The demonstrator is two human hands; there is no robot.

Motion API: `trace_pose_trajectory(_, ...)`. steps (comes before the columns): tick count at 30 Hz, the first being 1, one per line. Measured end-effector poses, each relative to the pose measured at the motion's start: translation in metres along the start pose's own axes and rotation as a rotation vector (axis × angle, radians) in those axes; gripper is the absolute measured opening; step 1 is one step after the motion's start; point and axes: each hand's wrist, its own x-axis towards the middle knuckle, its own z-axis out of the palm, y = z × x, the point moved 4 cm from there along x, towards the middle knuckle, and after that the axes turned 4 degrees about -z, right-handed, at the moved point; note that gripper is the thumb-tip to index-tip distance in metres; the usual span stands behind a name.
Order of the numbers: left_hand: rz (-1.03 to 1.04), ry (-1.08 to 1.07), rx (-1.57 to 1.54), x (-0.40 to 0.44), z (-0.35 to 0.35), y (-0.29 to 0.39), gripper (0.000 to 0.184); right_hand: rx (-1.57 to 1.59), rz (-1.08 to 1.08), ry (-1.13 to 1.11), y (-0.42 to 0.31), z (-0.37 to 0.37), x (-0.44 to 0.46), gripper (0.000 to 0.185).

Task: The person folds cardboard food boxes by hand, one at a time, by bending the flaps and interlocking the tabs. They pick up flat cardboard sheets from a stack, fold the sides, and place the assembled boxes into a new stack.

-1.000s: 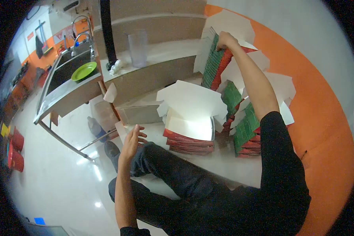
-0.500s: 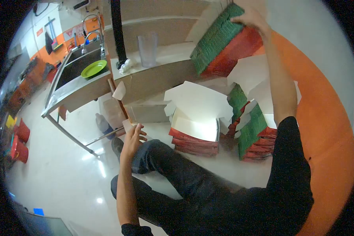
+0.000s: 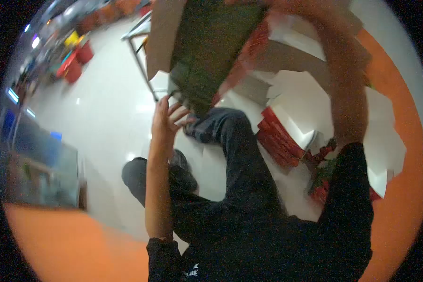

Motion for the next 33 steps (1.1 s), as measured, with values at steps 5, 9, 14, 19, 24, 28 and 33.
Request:
trace_pose_trajectory(5,-0.090,0.523,-0.049,-0.040,-0.124,-0.038,0.075,0.164,-0.540,0.170,-0.030,0.202,0.024,0.049)
trace_pose_trajectory(9,-0.218,0.788,-0.090,-0.056,-0.213,-0.116,0.061,0.271,-0.513,-0.229,-0.081,0.313,0.001,0.035)
trace_pose_trajectory(14,-0.435,0.848,-0.149,-0.068,-0.297,-0.224,0.072,0.362,-0.482,-0.318,-0.094,0.438,-0.055,0.017)
trace_pose_trajectory(19,-0.400,0.760,-0.192,-0.053,-0.294,-0.269,0.078,0.336,-0.520,-0.544,-0.095,0.493,-0.103,0.017)
trace_pose_trajectory(24,-0.469,0.808,-0.259,-0.054,-0.296,-0.279,0.078,0.293,-0.469,-0.397,-0.086,0.517,-0.135,0.025)
trace_pose_trajectory(28,-0.481,0.831,-0.273,-0.059,-0.293,-0.278,0.078,0.316,-0.460,-0.514,-0.087,0.524,-0.154,0.017)
trace_pose_trajectory(33,-0.474,0.836,-0.273,-0.069,-0.288,-0.271,0.078,0.304,-0.454,-0.429,-0.091,0.530,-0.175,0.019)
